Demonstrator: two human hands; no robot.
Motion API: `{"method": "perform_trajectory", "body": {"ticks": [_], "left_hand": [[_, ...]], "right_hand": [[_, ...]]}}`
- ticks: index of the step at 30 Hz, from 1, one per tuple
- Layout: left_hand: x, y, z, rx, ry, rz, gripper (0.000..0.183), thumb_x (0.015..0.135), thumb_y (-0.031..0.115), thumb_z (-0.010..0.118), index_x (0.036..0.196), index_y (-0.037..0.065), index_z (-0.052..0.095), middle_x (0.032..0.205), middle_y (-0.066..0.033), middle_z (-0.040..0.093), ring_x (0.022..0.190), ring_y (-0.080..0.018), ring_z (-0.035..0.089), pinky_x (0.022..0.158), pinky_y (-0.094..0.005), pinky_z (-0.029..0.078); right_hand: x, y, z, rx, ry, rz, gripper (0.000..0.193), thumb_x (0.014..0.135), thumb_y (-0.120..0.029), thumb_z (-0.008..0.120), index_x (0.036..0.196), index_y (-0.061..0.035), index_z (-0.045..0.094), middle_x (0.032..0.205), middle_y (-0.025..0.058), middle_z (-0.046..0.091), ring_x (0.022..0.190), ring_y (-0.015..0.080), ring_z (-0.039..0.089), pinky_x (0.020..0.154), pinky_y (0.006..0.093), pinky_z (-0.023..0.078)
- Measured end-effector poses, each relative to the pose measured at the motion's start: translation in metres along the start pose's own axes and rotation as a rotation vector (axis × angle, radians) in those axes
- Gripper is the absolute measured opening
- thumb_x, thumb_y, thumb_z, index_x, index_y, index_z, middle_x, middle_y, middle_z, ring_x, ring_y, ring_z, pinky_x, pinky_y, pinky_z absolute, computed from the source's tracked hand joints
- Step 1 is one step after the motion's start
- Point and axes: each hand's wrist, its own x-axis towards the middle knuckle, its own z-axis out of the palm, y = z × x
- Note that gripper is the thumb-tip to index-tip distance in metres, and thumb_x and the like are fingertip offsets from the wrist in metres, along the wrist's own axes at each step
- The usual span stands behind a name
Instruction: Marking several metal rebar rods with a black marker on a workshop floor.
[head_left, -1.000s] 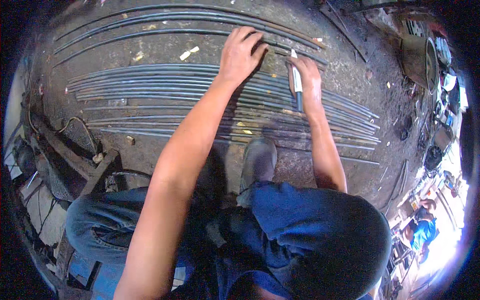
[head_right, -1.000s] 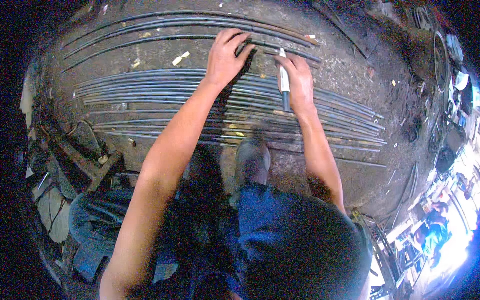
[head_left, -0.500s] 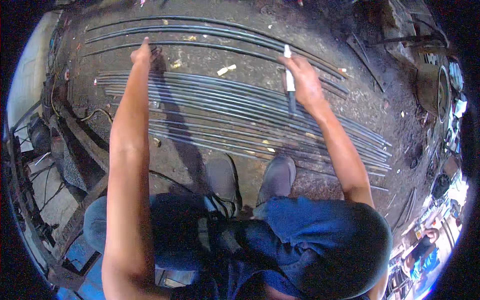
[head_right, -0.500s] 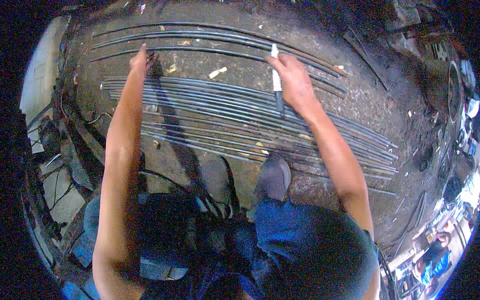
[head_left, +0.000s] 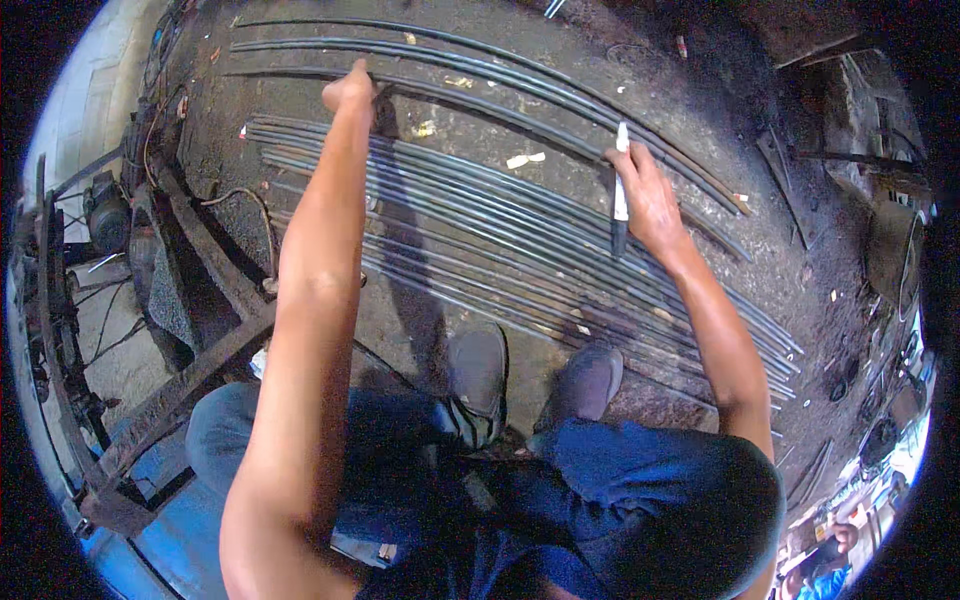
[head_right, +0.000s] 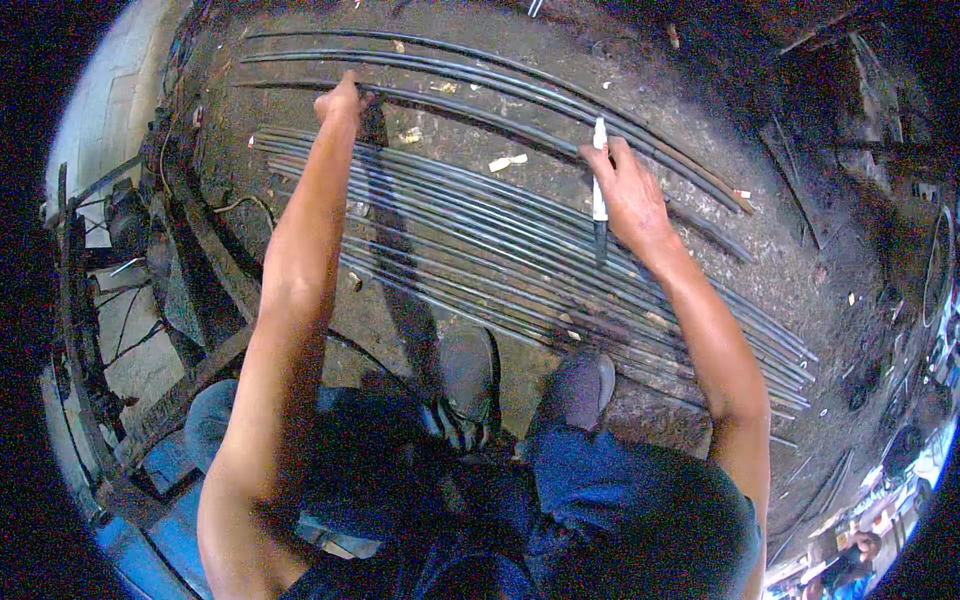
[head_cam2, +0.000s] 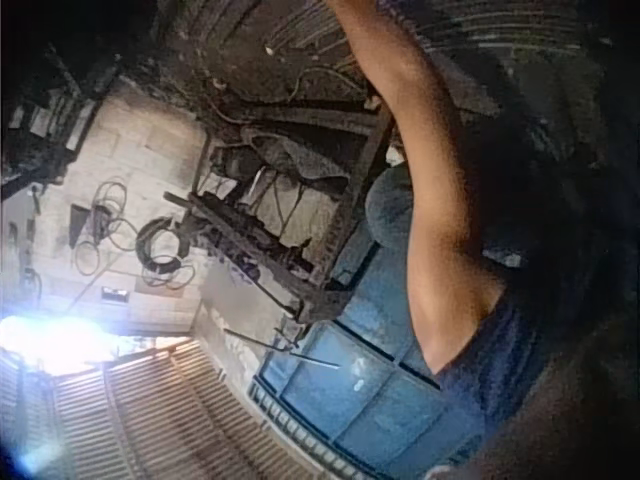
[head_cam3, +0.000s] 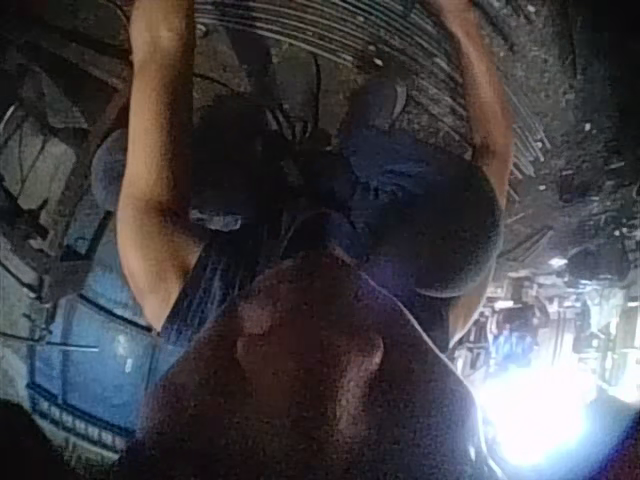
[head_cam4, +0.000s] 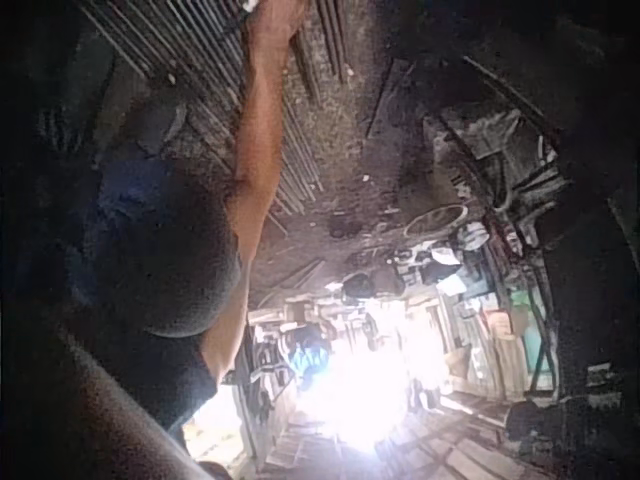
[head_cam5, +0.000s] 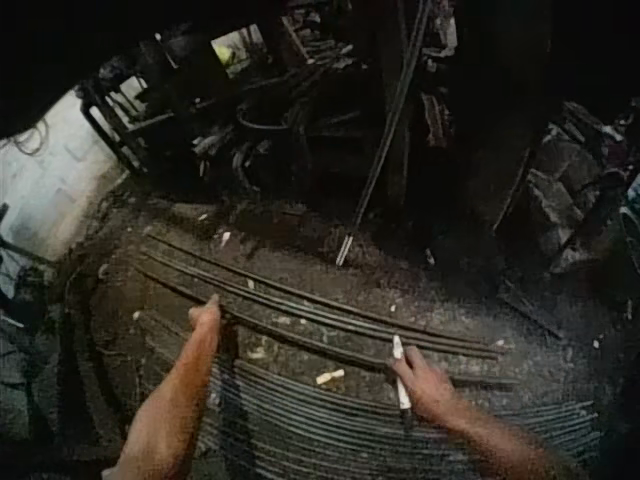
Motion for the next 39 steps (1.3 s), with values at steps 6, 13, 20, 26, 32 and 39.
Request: {"method": "perform_trajectory", "body": {"ticks": [6,13,20,26,32,39], "left_hand": [[0.015,0.030,0.029,-0.253,-0.081,0.272,0.051,0.085,0.030,0.083,0.101,-0.013,0.060,0.096,-0.0173,0.071,0.071,-0.0269,0.072,0.050,-0.0354,0.056],[-0.003,0.095,0.049,-0.007,-0.197,0.148,0.029,0.087,0.011,0.071,0.110,-0.006,0.068,0.107,-0.0216,0.068,0.093,-0.0361,0.067,0.075,-0.0396,0.057],[-0.050,-0.006,-0.002,0.507,-0.434,0.903,0.043,0.087,0.034,0.075,0.111,-0.002,0.073,0.104,-0.0213,0.074,0.099,-0.0305,0.072,0.089,-0.0397,0.055],[-0.121,-0.107,-0.021,0.558,-0.392,1.132,0.047,0.090,0.033,0.072,0.124,0.001,0.063,0.133,-0.0246,0.057,0.126,-0.0408,0.052,0.110,-0.0483,0.040],[-0.144,-0.122,-0.026,0.519,-0.247,1.190,0.036,0.094,0.026,0.067,0.119,0.001,0.064,0.124,-0.0219,0.061,0.116,-0.0404,0.057,0.106,-0.0501,0.042],[-0.149,-0.123,-0.024,0.476,-0.222,1.200,0.035,0.093,0.020,0.066,0.120,-0.001,0.061,0.125,-0.0240,0.059,0.117,-0.0424,0.055,0.105,-0.0514,0.042]], "right_hand": [[0.003,0.020,-0.016,0.162,0.049,-0.009,0.055,0.079,0.010,0.058,0.130,-0.0100,0.056,0.121,0.0236,0.056,0.108,0.0479,0.061,0.091,0.0502,0.052],[0.066,0.066,-0.044,0.103,0.207,-0.127,0.055,0.077,0.009,0.060,0.129,-0.0074,0.058,0.127,0.0251,0.057,0.111,0.0450,0.059,0.096,0.0466,0.048],[0.088,0.109,0.003,-0.032,0.331,-0.174,0.041,0.082,0.001,0.069,0.122,-0.0058,0.063,0.107,0.0199,0.068,0.108,0.0407,0.063,0.094,0.0462,0.049],[0.084,0.107,0.016,0.137,0.459,-0.041,0.048,0.080,0.000,0.070,0.126,-0.0088,0.061,0.112,0.0207,0.068,0.110,0.0426,0.063,0.096,0.0453,0.050],[0.070,0.089,0.015,0.152,0.444,0.077,0.036,0.088,-0.017,0.074,0.122,-0.0102,0.063,0.108,0.0198,0.069,0.104,0.0401,0.066,0.092,0.0451,0.051],[0.077,0.101,0.027,0.110,0.445,0.077,0.046,0.082,-0.009,0.073,0.127,-0.0121,0.061,0.106,0.0216,0.069,0.099,0.0410,0.065,0.088,0.0477,0.051]]}}
